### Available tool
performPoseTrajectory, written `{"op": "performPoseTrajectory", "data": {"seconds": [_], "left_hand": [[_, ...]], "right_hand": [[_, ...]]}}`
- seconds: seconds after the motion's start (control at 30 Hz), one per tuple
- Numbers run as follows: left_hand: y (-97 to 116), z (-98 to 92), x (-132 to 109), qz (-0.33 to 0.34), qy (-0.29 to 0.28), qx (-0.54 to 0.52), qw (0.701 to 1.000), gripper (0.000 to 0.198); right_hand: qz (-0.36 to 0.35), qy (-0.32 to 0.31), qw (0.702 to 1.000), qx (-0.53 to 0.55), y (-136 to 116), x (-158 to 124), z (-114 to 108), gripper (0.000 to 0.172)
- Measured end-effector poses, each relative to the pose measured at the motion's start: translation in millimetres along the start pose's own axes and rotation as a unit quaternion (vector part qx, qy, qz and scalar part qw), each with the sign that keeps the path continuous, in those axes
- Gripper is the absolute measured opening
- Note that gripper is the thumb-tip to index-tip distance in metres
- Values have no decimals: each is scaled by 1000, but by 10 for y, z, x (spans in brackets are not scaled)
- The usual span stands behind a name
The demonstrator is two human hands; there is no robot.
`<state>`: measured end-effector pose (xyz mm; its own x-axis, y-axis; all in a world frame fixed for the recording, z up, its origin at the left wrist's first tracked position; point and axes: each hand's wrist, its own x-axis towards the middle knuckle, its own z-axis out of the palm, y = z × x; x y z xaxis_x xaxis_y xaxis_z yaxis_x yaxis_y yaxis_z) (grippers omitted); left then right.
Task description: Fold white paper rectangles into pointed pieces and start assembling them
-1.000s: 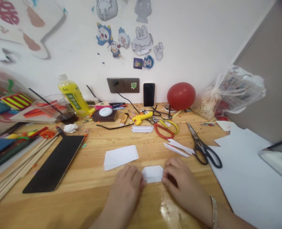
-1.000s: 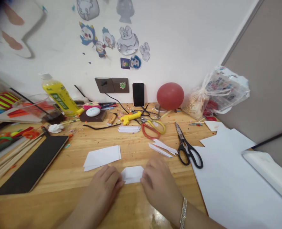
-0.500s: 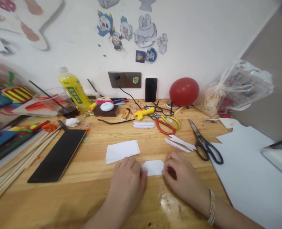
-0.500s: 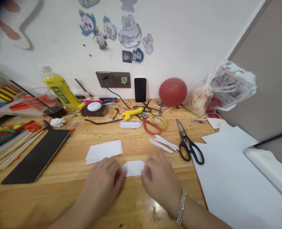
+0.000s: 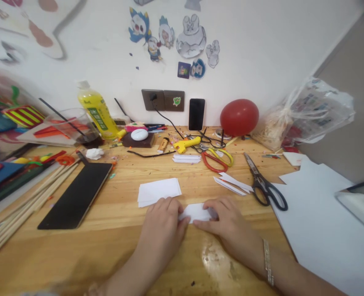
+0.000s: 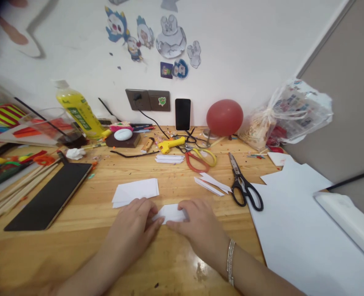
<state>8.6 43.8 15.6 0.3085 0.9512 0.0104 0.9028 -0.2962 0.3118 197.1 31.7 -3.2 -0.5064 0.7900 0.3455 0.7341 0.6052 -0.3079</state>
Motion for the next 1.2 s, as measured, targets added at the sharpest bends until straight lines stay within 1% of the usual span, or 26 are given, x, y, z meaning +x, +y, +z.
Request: {"op": "performPoseTrajectory", "data": {"seconds": [0.1,0.2,0.33,0.43,0.57,0.67,0.77,0.87,0.93,1.0,1.03,1.1,1.17,1.2], "left_hand": [[-9,8,-1,1,-3,3,1000,4],[-24,8,-1,4,-4,3,1000,4],[-48,0,7,7,-6,6,1000,5],[-59,-23,13,16,-7,4,1000,3],[-71,-60,7,23,-8,4,1000,2],[-96,-65,-11,30,-5,-4,1000,5],[-148,-36,-24,49,2,-27,998,10],[-204,-13,-28,66,27,-57,996,14],[-217,-28,-46,79,62,-79,992,15],[-194,-57,-95,122,114,-93,982,17],[-169,-65,-130,158,141,-94,973,20],[-98,-36,-213,255,193,-74,945,24],[-27,66,-291,304,198,-13,932,24],[0,139,-321,312,211,26,926,24]], "right_hand": [[-17,-17,1000,-8,21,-6,-54,25],[-8,-63,998,9,98,-29,-195,33],[-8,-127,992,15,212,-64,-370,52],[-7,-144,989,18,253,-72,-427,57],[-11,-140,990,16,292,-77,-451,55],[-20,-132,991,21,338,-85,-462,49],[-42,-117,991,46,376,-85,-467,43],[-54,-83,991,89,379,-71,-458,39],[-56,-65,990,110,359,-56,-437,38],[-56,-58,991,108,320,-41,-401,37],[-59,-58,991,102,295,-35,-378,36],[-73,-55,991,98,232,-29,-332,35],[-85,-56,988,114,152,-30,-295,35],[-85,-61,987,124,108,-32,-283,36]]}}
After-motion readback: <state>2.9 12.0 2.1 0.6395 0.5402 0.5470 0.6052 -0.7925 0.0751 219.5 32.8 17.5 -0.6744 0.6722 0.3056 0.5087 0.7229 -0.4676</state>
